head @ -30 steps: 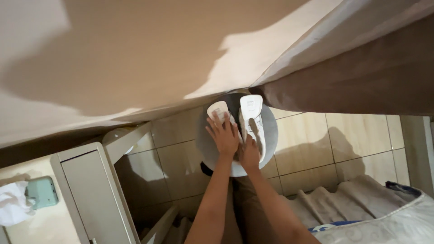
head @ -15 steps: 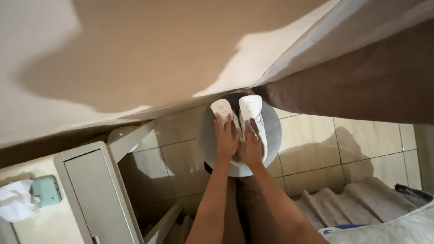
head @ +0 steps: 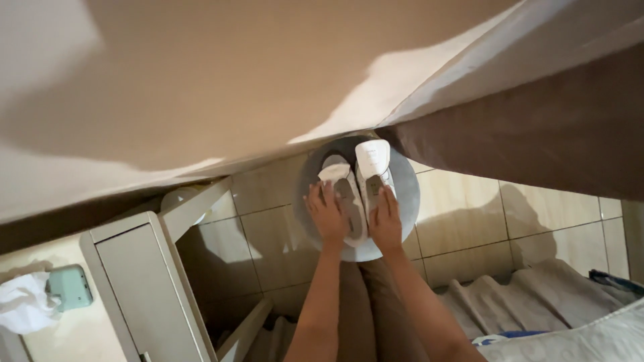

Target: The person moves a stool, places slippers on it, wipes a bedside table and bed with a wipe, cleans a window sill with a cloth, and organizes items on the bedside table.

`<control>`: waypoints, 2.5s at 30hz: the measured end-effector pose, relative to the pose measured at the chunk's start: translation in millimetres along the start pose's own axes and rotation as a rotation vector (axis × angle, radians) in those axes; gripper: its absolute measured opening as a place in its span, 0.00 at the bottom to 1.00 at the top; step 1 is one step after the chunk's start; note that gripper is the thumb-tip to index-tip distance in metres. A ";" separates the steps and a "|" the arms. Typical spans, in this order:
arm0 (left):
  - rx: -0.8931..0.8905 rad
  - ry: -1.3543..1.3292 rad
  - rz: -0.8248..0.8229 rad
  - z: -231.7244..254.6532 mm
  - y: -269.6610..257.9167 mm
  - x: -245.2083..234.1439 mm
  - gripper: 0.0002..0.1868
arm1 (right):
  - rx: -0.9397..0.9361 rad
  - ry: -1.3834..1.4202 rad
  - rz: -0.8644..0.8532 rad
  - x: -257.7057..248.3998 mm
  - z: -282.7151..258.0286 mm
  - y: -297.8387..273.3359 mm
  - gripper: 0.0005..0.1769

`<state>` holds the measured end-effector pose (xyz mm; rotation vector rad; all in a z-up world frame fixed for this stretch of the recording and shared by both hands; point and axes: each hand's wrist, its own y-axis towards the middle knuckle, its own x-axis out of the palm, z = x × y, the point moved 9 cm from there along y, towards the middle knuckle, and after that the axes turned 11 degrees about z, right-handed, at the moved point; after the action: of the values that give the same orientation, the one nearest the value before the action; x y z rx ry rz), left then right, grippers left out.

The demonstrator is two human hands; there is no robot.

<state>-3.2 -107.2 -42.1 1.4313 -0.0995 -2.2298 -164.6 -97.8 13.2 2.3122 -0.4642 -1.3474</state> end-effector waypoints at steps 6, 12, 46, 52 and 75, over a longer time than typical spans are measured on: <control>-0.039 -0.099 0.000 -23.8 -3.1 9.6 0.19 | 0.095 0.129 0.048 6.7 35.2 -19.3 0.24; -0.190 -0.045 -0.049 -48.3 2.2 -8.1 0.20 | 0.033 -0.101 0.069 -0.8 78.1 -8.8 0.21; -0.605 0.369 -0.312 -82.3 -46.7 63.3 0.34 | 0.941 -0.099 -0.356 57.6 241.9 -89.9 0.35; -0.612 0.262 -0.349 -43.4 -47.9 72.3 0.34 | 0.983 -0.135 -0.358 39.3 269.5 -79.4 0.37; 0.014 0.265 -0.328 75.1 -8.4 39.6 0.31 | 0.074 -0.205 -0.004 -26.4 155.1 32.0 0.24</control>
<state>-85.0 -131.7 -44.2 1.8480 0.2234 -2.2628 -315.6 -141.8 -19.3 2.2433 -0.5828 -1.6028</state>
